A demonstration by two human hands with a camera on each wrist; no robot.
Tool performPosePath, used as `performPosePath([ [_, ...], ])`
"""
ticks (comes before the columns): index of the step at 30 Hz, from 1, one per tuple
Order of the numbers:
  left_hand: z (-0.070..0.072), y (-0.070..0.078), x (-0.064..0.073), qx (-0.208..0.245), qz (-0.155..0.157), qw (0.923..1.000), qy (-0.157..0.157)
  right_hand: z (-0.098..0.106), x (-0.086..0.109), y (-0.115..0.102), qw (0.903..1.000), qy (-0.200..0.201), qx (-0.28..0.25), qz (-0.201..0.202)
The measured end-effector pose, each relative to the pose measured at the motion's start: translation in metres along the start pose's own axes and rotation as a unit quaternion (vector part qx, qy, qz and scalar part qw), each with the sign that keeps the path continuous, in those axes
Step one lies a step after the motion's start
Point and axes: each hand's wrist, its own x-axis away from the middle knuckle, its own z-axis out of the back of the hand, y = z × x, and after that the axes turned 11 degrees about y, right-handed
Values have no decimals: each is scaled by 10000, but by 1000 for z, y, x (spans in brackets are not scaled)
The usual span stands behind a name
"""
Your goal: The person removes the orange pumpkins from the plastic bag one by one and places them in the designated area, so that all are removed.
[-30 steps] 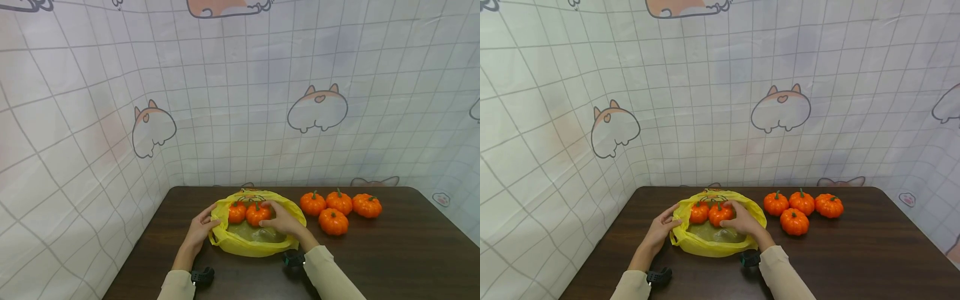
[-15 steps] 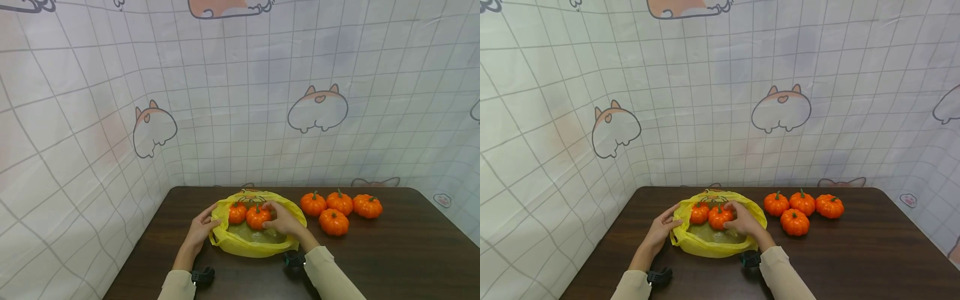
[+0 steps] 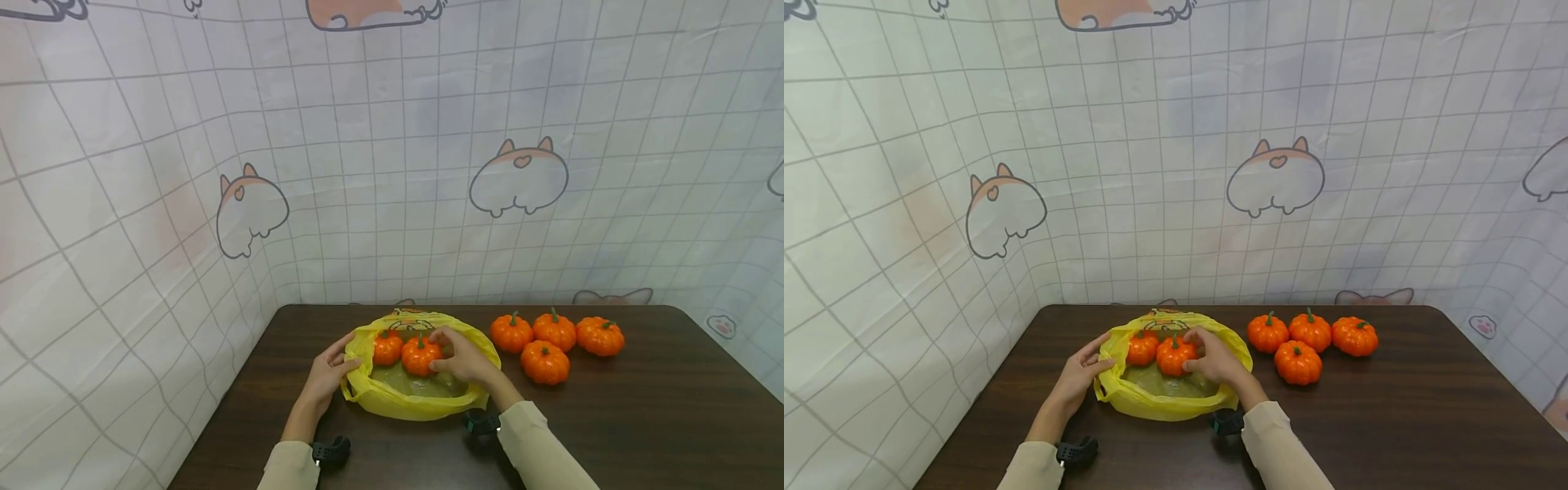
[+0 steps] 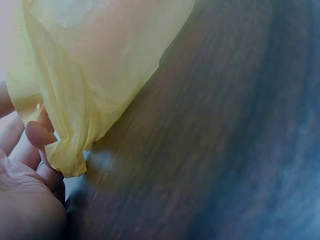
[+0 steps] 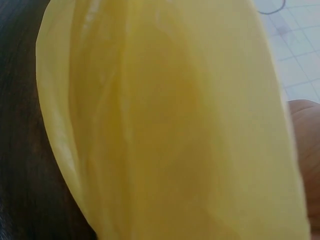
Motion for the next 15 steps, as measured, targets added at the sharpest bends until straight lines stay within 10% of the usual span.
performPosePath([
  [15, 0, -3, -3, 84, 67, 9999, 47, 8, 1, -2, 9994, -277, -115, 178],
])
